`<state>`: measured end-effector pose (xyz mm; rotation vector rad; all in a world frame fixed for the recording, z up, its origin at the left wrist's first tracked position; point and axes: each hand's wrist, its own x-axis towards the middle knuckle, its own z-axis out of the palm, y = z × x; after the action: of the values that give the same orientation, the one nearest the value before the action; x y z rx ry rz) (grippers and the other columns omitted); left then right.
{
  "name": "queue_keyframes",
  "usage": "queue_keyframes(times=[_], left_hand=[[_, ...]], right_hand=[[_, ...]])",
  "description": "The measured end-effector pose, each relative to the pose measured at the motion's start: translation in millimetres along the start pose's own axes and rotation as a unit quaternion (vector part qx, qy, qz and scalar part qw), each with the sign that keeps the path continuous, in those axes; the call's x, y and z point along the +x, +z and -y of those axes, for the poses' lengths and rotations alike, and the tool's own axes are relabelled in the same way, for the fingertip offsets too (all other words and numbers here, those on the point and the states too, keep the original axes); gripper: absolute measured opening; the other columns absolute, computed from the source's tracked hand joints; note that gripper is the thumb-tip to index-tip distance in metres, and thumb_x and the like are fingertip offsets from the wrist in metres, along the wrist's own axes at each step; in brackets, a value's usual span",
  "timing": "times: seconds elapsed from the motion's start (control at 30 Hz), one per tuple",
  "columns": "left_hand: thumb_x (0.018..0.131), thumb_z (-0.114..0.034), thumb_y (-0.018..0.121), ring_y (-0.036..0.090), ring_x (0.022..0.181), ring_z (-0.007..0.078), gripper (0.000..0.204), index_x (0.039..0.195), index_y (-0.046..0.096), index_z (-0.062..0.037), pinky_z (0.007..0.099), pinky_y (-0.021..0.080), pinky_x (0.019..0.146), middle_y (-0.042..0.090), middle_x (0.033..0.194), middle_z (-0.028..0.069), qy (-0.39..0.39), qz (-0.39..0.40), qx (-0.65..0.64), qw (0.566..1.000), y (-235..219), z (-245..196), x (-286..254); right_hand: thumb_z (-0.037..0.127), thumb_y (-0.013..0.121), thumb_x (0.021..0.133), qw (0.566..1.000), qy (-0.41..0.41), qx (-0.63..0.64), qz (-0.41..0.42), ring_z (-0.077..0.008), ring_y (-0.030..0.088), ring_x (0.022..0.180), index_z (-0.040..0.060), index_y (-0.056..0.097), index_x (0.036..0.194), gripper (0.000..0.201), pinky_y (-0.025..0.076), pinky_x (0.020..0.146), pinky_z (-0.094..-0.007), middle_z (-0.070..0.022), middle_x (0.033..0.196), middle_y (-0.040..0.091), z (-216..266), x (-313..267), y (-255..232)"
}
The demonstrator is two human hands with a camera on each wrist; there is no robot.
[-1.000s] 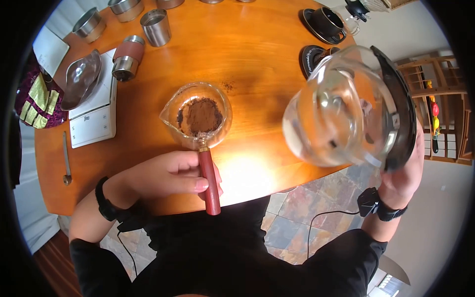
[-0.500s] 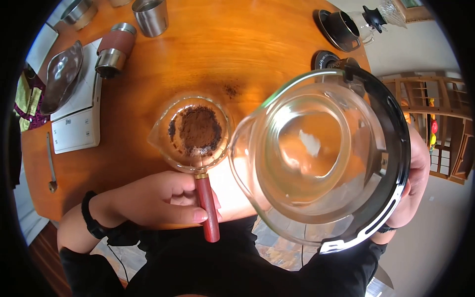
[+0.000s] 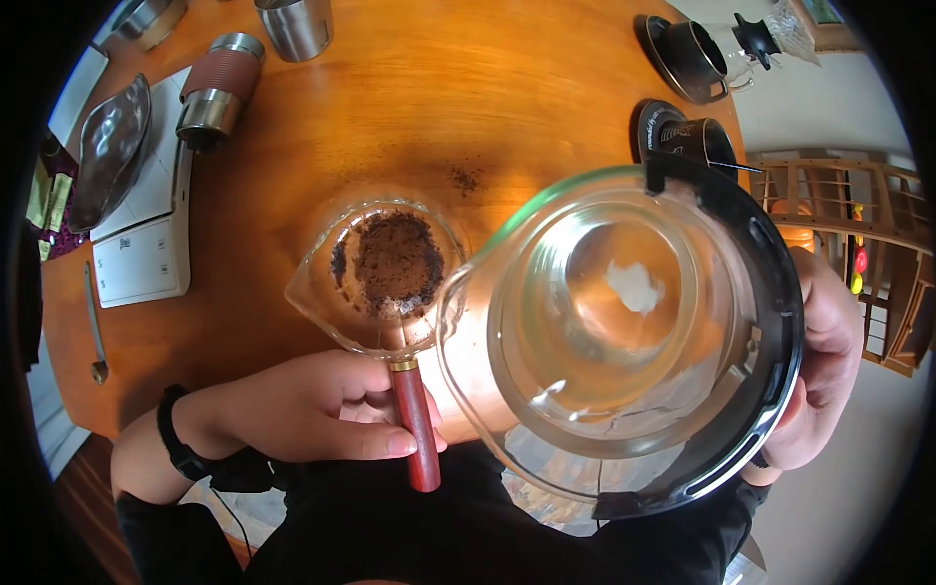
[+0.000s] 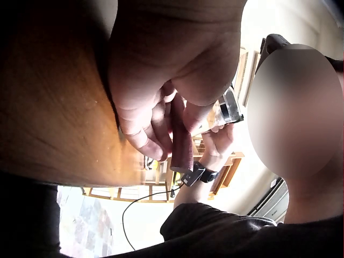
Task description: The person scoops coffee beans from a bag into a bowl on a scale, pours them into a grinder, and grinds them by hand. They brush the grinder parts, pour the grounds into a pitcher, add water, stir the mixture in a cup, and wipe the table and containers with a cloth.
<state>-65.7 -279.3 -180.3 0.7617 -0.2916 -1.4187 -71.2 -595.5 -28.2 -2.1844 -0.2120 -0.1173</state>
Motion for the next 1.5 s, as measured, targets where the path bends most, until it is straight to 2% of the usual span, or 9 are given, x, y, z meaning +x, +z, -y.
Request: queue_keyframes(times=[0.13, 0.43, 0.97, 1.33, 1.5], left_hand=[[0.099, -0.015, 0.062, 0.057, 0.117, 0.0146, 0.028, 0.122, 0.057, 0.0002, 0.0334, 0.043, 0.105, 0.062, 0.119, 0.0079, -0.027, -0.004, 0.007, 1.000, -0.4, -1.5, -0.1], [0.098, -0.015, 0.062, 0.057, 0.118, 0.0160, 0.031, 0.123, 0.056, 0.0023, 0.0333, 0.043, 0.106, 0.063, 0.121, 0.0108, -0.010, 0.010, 0.002, 1.000, -1.0, -2.2, 0.6], [0.099, -0.014, 0.061, 0.058, 0.118, 0.0165, 0.030, 0.123, 0.055, 0.0025, 0.0332, 0.044, 0.105, 0.063, 0.120, 0.0116, 0.004, 0.014, -0.034, 0.999, -0.1, -0.6, 0.5], [0.099, -0.014, 0.061, 0.058, 0.117, 0.0156, 0.030, 0.123, 0.056, 0.0024, 0.0328, 0.044, 0.105, 0.063, 0.120, 0.0111, 0.001, 0.008, -0.020, 1.000, 0.6, -1.0, 0.6], [0.099, -0.014, 0.061, 0.057, 0.118, 0.0150, 0.030, 0.123, 0.055, 0.0021, 0.0328, 0.044, 0.105, 0.062, 0.120, 0.0105, -0.008, 0.015, -0.004, 1.000, -0.4, -3.2, 0.7]], right_hand=[[0.052, 0.075, 0.083, 0.999, 0.007, 0.009, 0.034, -0.0082, 0.050, 0.071, 0.0009, 0.054, 0.085, 0.056, 0.038, 0.065, -0.0218, -0.0018, 0.084, 0.057, 4.7, 7.6, 3.4], [0.053, 0.074, 0.084, 0.997, 0.028, 0.004, 0.066, -0.0086, 0.050, 0.072, 0.0000, 0.054, 0.088, 0.057, 0.038, 0.065, -0.0225, -0.0026, 0.084, 0.057, 5.1, 10.1, 5.7], [0.051, 0.080, 0.079, 0.997, 0.025, -0.020, 0.071, -0.0081, 0.053, 0.070, -0.0028, 0.056, 0.087, 0.059, 0.040, 0.064, -0.0219, -0.0039, 0.083, 0.060, 12.3, 17.8, 9.9], [0.052, 0.082, 0.078, 0.998, 0.002, -0.029, 0.064, -0.0087, 0.055, 0.065, -0.0051, 0.058, 0.088, 0.062, 0.041, 0.059, -0.0216, -0.0059, 0.077, 0.062, 12.7, 19.8, 12.9], [0.052, 0.080, 0.079, 0.998, 0.017, -0.015, 0.066, -0.0086, 0.055, 0.064, -0.0044, 0.058, 0.086, 0.061, 0.041, 0.059, -0.0217, -0.0052, 0.077, 0.062, 14.5, 18.8, 15.2]])
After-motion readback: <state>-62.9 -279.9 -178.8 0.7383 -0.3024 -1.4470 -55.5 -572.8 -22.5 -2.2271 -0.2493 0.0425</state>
